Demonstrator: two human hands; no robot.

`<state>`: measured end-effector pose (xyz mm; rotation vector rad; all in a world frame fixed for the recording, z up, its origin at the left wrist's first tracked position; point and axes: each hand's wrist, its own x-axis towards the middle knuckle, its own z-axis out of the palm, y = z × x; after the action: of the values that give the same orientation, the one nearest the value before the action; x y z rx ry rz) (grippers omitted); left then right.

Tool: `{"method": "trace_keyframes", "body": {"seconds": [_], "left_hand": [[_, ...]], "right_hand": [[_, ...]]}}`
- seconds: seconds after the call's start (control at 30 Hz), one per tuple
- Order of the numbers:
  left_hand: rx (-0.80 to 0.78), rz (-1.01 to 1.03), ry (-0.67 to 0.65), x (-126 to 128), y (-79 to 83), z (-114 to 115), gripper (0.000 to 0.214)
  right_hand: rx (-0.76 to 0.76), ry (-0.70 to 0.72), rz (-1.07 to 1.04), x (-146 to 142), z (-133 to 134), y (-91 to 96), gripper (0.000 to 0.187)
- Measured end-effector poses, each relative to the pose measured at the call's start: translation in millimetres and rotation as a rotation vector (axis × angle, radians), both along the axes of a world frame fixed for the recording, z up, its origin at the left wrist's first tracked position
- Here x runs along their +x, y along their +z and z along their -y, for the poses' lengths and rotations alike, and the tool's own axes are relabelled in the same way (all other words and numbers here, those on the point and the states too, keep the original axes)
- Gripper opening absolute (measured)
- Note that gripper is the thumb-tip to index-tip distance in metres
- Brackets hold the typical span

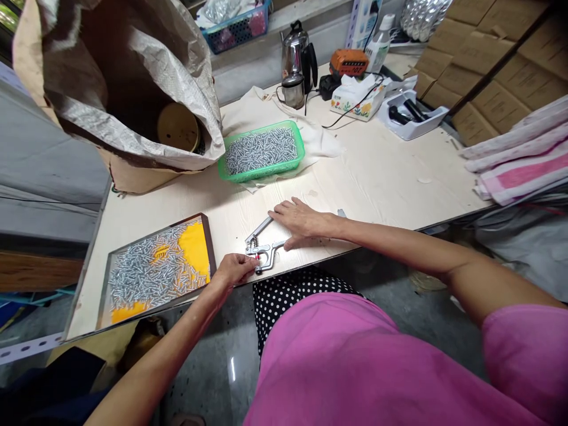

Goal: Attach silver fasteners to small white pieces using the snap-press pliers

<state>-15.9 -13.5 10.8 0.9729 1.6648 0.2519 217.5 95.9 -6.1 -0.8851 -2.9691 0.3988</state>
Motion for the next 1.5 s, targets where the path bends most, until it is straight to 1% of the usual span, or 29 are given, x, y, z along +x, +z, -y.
{"method": "trace_keyframes", "body": {"seconds": [0.17, 0.23, 0.27, 0.3, 0.37, 0.43, 0.5, 0.53, 0.6, 0.67, 0.73, 0.8, 0.87, 0.9, 0.93, 1.0, 1.07, 1.17, 1.2, 1.3, 1.33, 1.37, 1.4, 1.47, 1.5], "left_hand": [[-0.012, -0.062, -0.052, 1.2, 2.7, 0.5, 0.048], [0.034, -0.183, -0.106, 2.0, 4.7, 4.4, 0.045], [0.101, -0.284, -0.139, 3.1, 5.7, 6.8, 0.042], [0.202, -0.398, -0.177, 5.1, 6.4, 9.0, 0.038], [0.473, -0.595, -0.275, 11.5, 6.3, 10.8, 0.028], [0.713, -0.678, -0.412, 20.6, 3.1, 6.5, 0.023], [0.851, -0.683, -0.559, 30.2, -2.9, -3.9, 0.037], [0.881, -0.676, -0.623, 34.3, -6.4, -10.5, 0.046], [0.885, -0.657, -0.725, 40.4, -12.3, -23.5, 0.059], [0.851, -0.652, -0.797, 43.8, -15.3, -32.9, 0.061], [0.813, -0.661, -0.836, 45.9, -15.0, -36.8, 0.057], [0.786, -0.667, -0.842, 48.0, -12.7, -36.3, 0.048], [0.765, -0.66, -0.828, 50.4, -10.5, -34.1, 0.035], [0.758, -0.657, -0.814, 51.6, -9.8, -33.4, 0.028], [0.753, -0.656, -0.799, 52.5, -9.3, -33.2, 0.022], [0.746, -0.657, -0.779, 53.5, -9.0, -34.9, 0.015], [0.744, -0.656, -0.783, 53.0, -9.4, -38.0, 0.015], [0.774, -0.664, -0.777, 51.2, -12.8, -38.6, 0.018], [0.801, -0.671, -0.754, 51.0, -15.3, -36.0, 0.023], [0.925, -0.68, -0.663, 53.4, -27.8, -17.8, 0.037], [0.969, -0.675, -0.645, 55.3, -33.2, -9.1, 0.039], [1.009, -0.664, -0.635, 57.6, -38.6, -0.1, 0.04], [1.042, -0.65, -0.631, 60.3, -43.9, 8.6, 0.042], [1.085, -0.614, -0.624, 66.1, -53.0, 23.0, 0.046], [1.096, -0.599, -0.616, 68.9, -56.5, 28.2, 0.048]], "right_hand": [[0.02, -0.036, 0.092, -6.4, 6.1, 10.6, 0.076], [0.026, -0.044, 0.116, -6.5, 9.1, 11.5, 0.066], [0.03, -0.046, 0.12, -6.2, 10.7, 11.4, 0.06], [0.033, -0.046, 0.118, -5.9, 12.3, 11.0, 0.056], [0.041, -0.045, 0.1, -5.3, 15.4, 10.4, 0.049], [0.042, -0.047, 0.091, -4.8, 18.1, 11.4, 0.046], [0.029, -0.048, 0.104, -3.9, 19.8, 14.6, 0.047], [0.017, -0.05, 0.115, -3.2, 20.3, 16.9, 0.049], [-0.014, -0.051, 0.128, -1.6, 21.0, 21.5, 0.059], [-0.037, -0.059, 0.126, -0.6, 21.9, 24.4, 0.065], [-0.04, -0.082, 0.123, -1.1, 23.5, 24.0, 0.059], [-0.03, -0.101, 0.116, -2.6, 25.6, 20.4, 0.044], [-0.023, -0.092, 0.094, -3.8, 27.7, 14.9, 0.025], [-0.024, -0.079, 0.076, -4.0, 28.6, 12.0, 0.018], [-0.028, -0.065, 0.053, -3.8, 29.3, 9.2, 0.015], [-0.042, -0.047, 0.008, -3.1, 30.3, 4.9, 0.018], [-0.05, -0.045, -0.01, -2.4, 29.8, 2.6, 0.02], [-0.024, -0.075, -0.005, -1.6, 23.1, 3.2, 0.015], [-0.012, -0.074, -0.001, -0.9, 18.8, 4.3, 0.018], [-0.018, -0.001, 0.018, 3.5, 1.4, 8.0, 0.047], [-0.043, 0.035, 0.018, 5.3, -4.7, 8.5, 0.051], [-0.075, 0.062, 0.008, 6.9, -10.3, 8.4, 0.049], [-0.106, 0.073, -0.012, 8.0, -15.3, 7.4, 0.043], [-0.132, 0.046, -0.047, 7.6, -23.2, 3.1, 0.028], [-0.116, 0.019, -0.052, 5.9, -26.4, 0.2, 0.022]]}}
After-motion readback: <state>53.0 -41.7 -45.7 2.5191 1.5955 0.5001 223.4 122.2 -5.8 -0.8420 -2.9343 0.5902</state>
